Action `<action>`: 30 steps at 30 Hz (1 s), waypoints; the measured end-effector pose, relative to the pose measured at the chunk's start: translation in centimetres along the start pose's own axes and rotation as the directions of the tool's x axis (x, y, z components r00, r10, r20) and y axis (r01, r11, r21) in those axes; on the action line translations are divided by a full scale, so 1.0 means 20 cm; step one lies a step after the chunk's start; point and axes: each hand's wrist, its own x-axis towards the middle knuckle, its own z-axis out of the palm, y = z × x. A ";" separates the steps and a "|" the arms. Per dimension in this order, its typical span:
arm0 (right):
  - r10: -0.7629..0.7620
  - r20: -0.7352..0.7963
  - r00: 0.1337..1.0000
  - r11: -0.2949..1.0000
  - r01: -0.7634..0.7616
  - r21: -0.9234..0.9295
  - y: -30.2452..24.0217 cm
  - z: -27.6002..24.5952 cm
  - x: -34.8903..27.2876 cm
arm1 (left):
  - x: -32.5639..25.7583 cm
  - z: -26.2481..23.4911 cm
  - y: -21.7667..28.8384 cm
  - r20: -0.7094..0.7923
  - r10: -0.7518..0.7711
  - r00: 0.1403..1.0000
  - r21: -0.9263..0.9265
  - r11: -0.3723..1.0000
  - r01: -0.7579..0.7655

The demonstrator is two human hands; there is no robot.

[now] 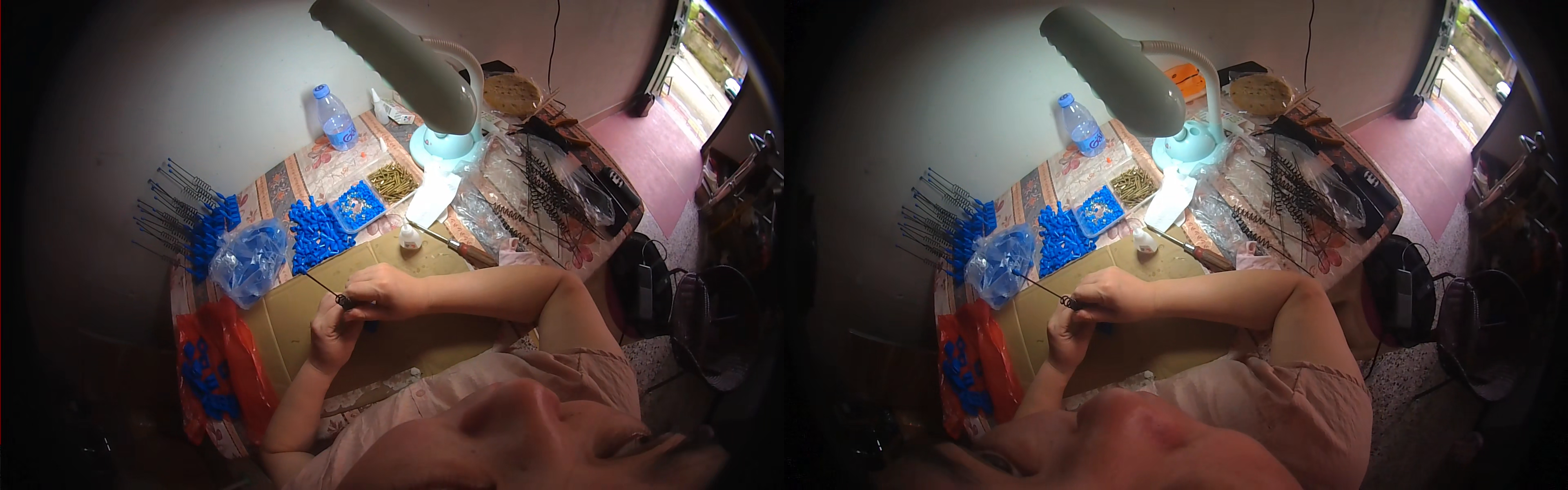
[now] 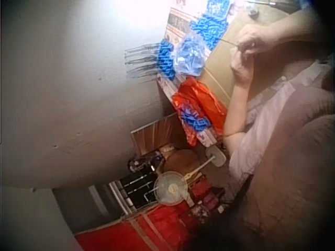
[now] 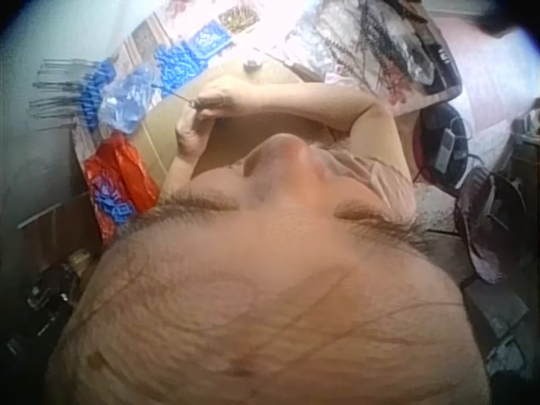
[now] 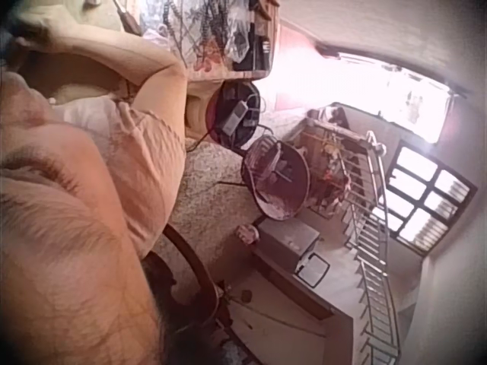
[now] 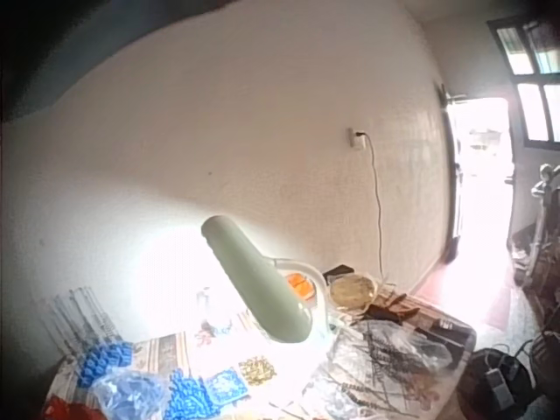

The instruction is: The person assembles small blue plastic parts with metal springs and screws using a screwdriver.

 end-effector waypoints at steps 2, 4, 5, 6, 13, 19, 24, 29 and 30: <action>0.015 0.004 1.000 1.000 -0.015 -0.007 0.00 0.00 0.00 | -0.03 0.03 -0.01 -0.038 0.000 0.999 0.023 1.000 0.001; 0.002 0.003 1.000 1.000 -0.002 -0.011 0.00 0.00 0.00 | -0.06 0.04 -0.02 -0.072 0.006 0.997 0.042 0.999 -0.003; -0.001 -0.003 1.000 1.000 0.001 -0.020 -0.01 0.00 0.01 | -0.08 0.05 -0.03 -0.079 0.010 0.997 0.066 0.998 -0.005; -0.034 -0.013 0.999 0.999 0.034 -0.017 -0.01 0.00 0.01 | -0.08 0.05 -0.03 -0.086 0.016 0.996 0.090 0.996 -0.008; -0.081 -0.042 0.996 0.997 0.081 0.001 -0.01 0.02 -0.01 | -0.06 0.04 -0.04 -0.016 0.036 0.999 0.038 0.999 -0.036; -0.092 -0.083 0.992 0.994 0.096 0.047 -0.01 0.04 0.00 | -0.08 0.04 -0.07 -0.028 0.008 1.000 -0.019 1.000 -0.008; -0.099 -0.071 0.993 0.995 0.100 0.020 0.00 0.02 0.01 | -0.06 0.06 -0.06 -0.058 -0.001 0.998 -0.041 0.999 -0.001; -0.039 -0.011 0.999 0.999 0.040 0.027 0.01 0.03 -0.01 | -0.06 0.06 -0.05 -0.058 -0.024 0.998 -0.048 0.999 0.021; -0.036 -0.012 0.999 0.999 0.036 0.019 0.01 0.03 -0.01 | -0.06 0.06 -0.06 -0.063 -0.024 0.998 -0.056 0.998 0.021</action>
